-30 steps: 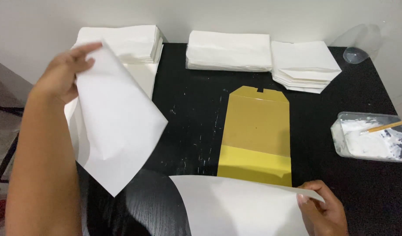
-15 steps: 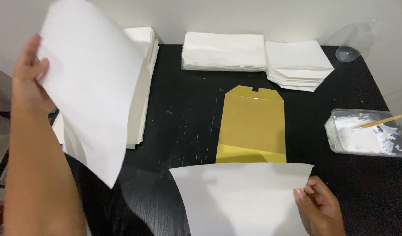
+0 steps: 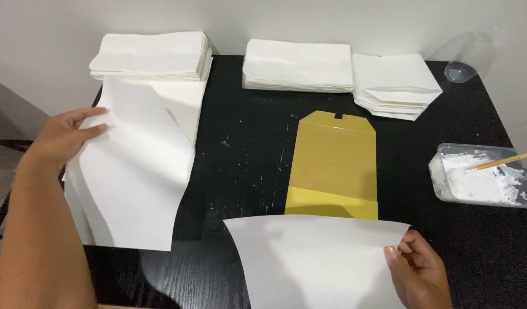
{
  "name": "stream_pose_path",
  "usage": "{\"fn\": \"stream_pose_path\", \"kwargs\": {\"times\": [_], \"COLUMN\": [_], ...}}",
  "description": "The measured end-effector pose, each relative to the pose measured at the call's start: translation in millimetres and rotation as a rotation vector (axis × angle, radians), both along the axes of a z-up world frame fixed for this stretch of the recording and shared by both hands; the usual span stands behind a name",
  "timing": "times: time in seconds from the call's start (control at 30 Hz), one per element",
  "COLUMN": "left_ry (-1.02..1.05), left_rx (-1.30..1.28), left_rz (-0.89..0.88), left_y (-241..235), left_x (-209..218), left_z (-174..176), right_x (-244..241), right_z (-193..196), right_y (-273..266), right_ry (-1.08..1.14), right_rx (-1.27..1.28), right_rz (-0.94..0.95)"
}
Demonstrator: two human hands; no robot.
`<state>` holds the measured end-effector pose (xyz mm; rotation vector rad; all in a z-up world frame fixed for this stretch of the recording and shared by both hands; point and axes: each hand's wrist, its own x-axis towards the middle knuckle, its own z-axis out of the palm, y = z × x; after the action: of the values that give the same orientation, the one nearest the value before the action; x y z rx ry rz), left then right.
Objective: Gluing a sheet of paper onto a cardboard template using a brush and liquid glue.
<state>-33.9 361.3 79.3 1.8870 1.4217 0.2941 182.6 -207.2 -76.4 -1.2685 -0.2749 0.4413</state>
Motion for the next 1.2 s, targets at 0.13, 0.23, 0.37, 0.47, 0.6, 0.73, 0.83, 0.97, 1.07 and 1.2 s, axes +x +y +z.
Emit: {"fn": "stream_pose_path", "kwargs": {"times": [0.13,0.23,0.37,0.47,0.6,0.73,0.83,0.97,1.07,1.2], "left_ry": [-0.118,-0.166,-0.037,0.045,0.126,0.146,0.488,0.381,0.385,0.386], "left_rx": [0.016,-0.027,0.027,0.023,0.036,0.164,0.496,0.488,0.463,0.513], "left_rz": [-0.089,-0.016,-0.009,-0.036,-0.023,-0.13,-0.256,-0.511,-0.602,-0.611], "left_y": [50,36,19,14,11,48,47,3,1,5], "left_x": [-25,-20,-8,2,7,4,15,46,62,73], "left_z": [-44,-34,-20,-13,-6,-48,-58,-41,-59,-69], "right_x": [1,5,9,12,10,7,6,4,-1,-3], "right_z": [-2,-7,-16,-23,-16,-17,-13,-5,8,9], "right_y": [0,-3,-8,-10,-9,-7,-5,-2,2,4], "right_ry": [-0.018,-0.047,-0.114,-0.083,-0.116,-0.076,-0.053,-0.033,0.002,0.032], "right_rx": [-0.01,0.031,-0.057,0.008,-0.059,0.0,0.007,-0.023,-0.091,-0.032], "right_rz": [0.021,0.047,0.045,0.065,0.049,0.034,0.031,0.024,-0.011,-0.024]}}
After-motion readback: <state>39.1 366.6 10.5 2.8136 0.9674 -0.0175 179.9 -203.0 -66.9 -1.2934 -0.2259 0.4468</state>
